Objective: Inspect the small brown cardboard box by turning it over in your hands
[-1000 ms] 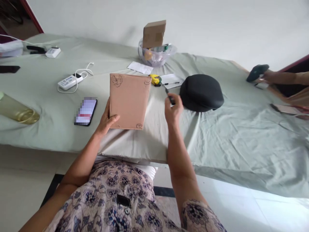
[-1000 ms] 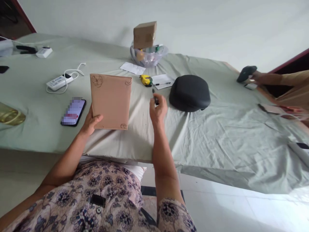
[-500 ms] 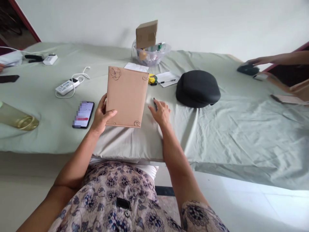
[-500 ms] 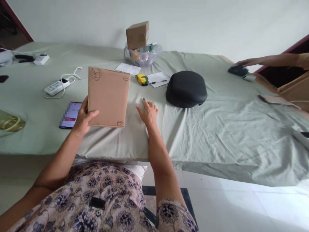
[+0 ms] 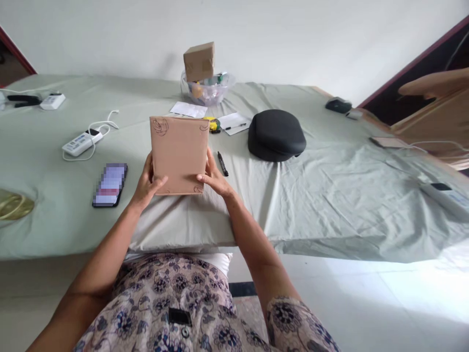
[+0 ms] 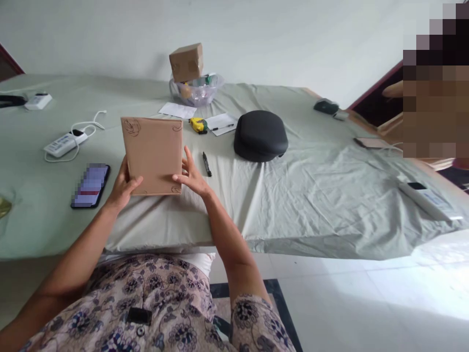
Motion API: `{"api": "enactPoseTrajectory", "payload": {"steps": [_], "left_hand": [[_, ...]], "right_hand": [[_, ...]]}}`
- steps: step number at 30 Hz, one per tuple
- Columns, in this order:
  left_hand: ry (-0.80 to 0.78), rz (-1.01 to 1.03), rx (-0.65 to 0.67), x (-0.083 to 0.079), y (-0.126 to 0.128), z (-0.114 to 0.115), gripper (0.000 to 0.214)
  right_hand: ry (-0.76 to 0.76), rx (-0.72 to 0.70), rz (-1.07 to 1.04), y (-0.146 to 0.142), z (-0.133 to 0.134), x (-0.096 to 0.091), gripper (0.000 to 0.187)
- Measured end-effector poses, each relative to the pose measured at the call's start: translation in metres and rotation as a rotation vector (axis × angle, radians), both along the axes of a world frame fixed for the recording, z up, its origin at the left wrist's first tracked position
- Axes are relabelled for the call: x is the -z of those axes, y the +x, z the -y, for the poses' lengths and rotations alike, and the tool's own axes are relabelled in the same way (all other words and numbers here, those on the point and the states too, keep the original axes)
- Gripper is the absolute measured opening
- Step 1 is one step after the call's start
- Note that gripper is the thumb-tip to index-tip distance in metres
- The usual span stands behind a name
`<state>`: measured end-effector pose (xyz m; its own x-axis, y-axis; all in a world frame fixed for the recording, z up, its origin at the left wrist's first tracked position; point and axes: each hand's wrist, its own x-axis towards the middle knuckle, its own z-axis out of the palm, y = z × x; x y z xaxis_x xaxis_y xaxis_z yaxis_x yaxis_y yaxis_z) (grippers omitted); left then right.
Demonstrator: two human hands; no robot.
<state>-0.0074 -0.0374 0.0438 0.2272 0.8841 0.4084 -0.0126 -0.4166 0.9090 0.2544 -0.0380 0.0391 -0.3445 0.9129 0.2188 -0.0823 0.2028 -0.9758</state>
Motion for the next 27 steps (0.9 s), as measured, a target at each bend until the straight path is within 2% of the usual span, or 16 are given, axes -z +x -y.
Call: {"api": "enactPoseTrajectory", "payload": {"steps": [2,3,6,9,11,14,18,24,27], "left_hand": [[-0.021,-0.047,-0.101,0.001,-0.015,0.000,0.097],[-0.036,-0.066,-0.202,0.001,-0.026,0.000,0.094],[-0.104,-0.188,-0.621,-0.005,-0.071,0.000,0.072],[-0.201,-0.522,-0.996,-0.014,-0.120,0.002,0.050],[-0.264,-0.720,-1.107,-0.015,-0.142,0.005,0.039],[-0.311,-0.837,-1.107,-0.009,-0.149,0.010,0.042],[-0.324,-0.879,-1.056,-0.002,-0.134,0.011,0.047],[-0.499,-0.910,-0.950,-0.014,-0.132,0.005,0.039],[-0.558,-0.816,-0.916,-0.017,-0.132,0.004,0.032]], "right_hand": [[-0.015,0.015,0.027,0.002,-0.001,0.001,0.139],[-0.017,0.014,0.041,0.003,-0.001,0.002,0.138],[-0.005,0.005,0.059,0.004,-0.002,0.002,0.136],[0.011,0.006,0.051,0.003,-0.001,0.001,0.135],[0.020,0.014,0.042,0.001,-0.001,0.000,0.134],[0.034,0.027,0.042,-0.001,0.000,-0.001,0.131],[0.046,0.034,0.051,-0.002,0.000,-0.002,0.129],[0.035,0.030,0.028,-0.001,0.001,-0.002,0.131],[0.037,0.029,0.022,-0.002,0.001,-0.002,0.130]]}}
